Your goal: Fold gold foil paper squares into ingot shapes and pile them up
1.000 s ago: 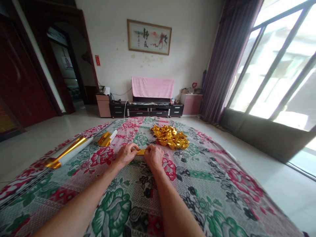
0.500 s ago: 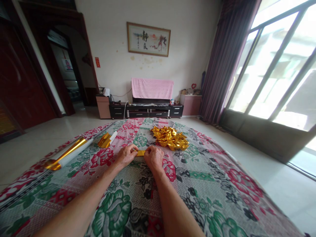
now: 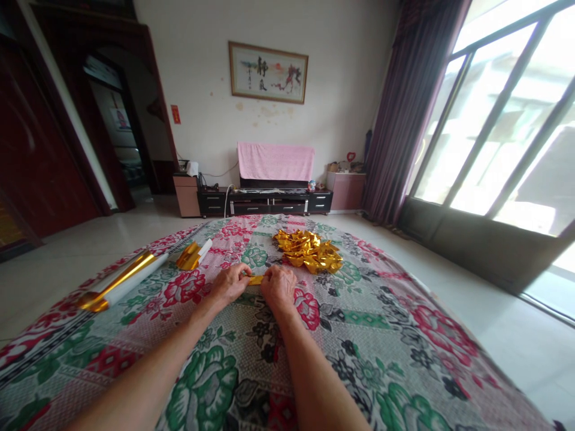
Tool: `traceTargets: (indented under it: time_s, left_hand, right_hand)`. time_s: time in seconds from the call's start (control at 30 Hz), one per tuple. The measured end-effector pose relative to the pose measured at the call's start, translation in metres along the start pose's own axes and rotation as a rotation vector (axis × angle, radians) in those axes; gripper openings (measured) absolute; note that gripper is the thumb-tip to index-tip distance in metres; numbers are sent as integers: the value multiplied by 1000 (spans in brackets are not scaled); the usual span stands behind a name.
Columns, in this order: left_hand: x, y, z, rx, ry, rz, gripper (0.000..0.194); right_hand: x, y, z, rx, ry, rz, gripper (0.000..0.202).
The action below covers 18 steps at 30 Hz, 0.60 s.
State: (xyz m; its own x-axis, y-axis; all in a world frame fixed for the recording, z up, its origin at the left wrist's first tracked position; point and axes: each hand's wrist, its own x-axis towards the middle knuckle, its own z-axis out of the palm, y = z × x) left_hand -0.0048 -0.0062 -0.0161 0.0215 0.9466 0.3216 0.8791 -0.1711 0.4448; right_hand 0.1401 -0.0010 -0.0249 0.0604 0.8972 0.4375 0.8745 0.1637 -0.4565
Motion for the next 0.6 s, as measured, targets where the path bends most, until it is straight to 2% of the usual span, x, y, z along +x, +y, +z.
traceTargets:
  time_s: [0.4, 0.6]
  left_hand:
    - [-2, 2, 0, 74, -25, 18, 23]
    - [-6, 5, -4, 109, -23, 22, 24]
  right_hand:
    - [-2, -2, -2, -13, -40, 18, 23]
    - [-5, -2, -4, -52, -73, -43, 21]
